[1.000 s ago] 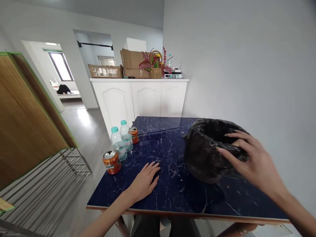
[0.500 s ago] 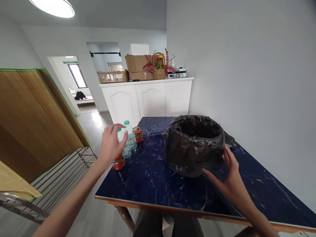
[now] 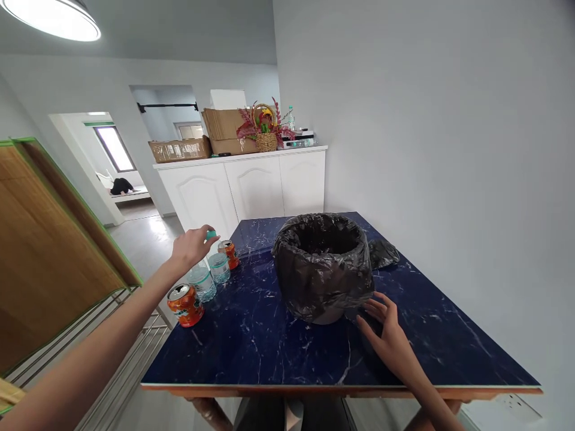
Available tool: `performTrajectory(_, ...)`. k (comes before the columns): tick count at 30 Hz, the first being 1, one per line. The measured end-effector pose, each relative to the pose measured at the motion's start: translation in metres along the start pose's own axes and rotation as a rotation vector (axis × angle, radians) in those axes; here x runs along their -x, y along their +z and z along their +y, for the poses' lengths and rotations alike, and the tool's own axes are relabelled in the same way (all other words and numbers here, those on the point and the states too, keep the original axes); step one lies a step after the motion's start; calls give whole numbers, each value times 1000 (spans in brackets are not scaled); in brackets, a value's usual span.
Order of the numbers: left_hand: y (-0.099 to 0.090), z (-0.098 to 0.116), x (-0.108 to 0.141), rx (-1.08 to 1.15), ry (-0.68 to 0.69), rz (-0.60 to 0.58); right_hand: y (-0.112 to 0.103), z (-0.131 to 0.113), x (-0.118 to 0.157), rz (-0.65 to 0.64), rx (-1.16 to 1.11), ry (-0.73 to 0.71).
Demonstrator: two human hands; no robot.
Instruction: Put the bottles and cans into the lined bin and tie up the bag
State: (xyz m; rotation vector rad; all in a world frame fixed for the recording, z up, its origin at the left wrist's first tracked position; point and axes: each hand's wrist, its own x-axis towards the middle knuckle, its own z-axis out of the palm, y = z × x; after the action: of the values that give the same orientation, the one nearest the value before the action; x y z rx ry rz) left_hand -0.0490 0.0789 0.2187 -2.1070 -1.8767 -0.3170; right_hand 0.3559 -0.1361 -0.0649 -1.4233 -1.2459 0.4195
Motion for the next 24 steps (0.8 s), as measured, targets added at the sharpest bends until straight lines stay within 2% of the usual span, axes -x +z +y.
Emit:
performTrajectory(3, -33, 18, 15, 15, 71, 77, 1, 2, 0, 0, -5, 14)
performTrajectory(6, -90, 38, 32, 52, 154, 230, 2, 5, -1, -1, -19, 25)
performTrajectory(8, -131, 54, 47, 100, 201, 393, 2, 5, -2, 1, -31, 40)
performTrajectory(10, -164, 73, 61, 290, 299, 654, 2, 3, -1, 0, -43, 69)
performTrajectory(11, -175, 83, 67, 393, 319, 711, 2, 2, 0, -2, -50, 87)
performTrajectory(12, -182, 94, 71, 472, 364, 720, 2, 0, 0, -2, -58, 105)
performTrajectory(13, -184, 105, 74, 535, 416, 702, 3, -1, 1, 5, -71, 120)
performTrajectory(15, -174, 127, 73, 614, 554, 609, 2, -6, -1, 30, -136, 137)
performTrajectory(17, -150, 145, 66, 635, 680, 470, -3, -14, -9, 62, -221, 143)
performTrajectory(19, -121, 159, 55, 595, 747, 268, -13, -30, -23, 110, -276, 139)
performTrajectory(22, -82, 171, 38, 508, 770, -5, -37, -71, -51, 227, -264, 124)
performTrajectory(24, -69, 172, 31, 472, 786, -151, -51, -107, -71, 257, -230, 129)
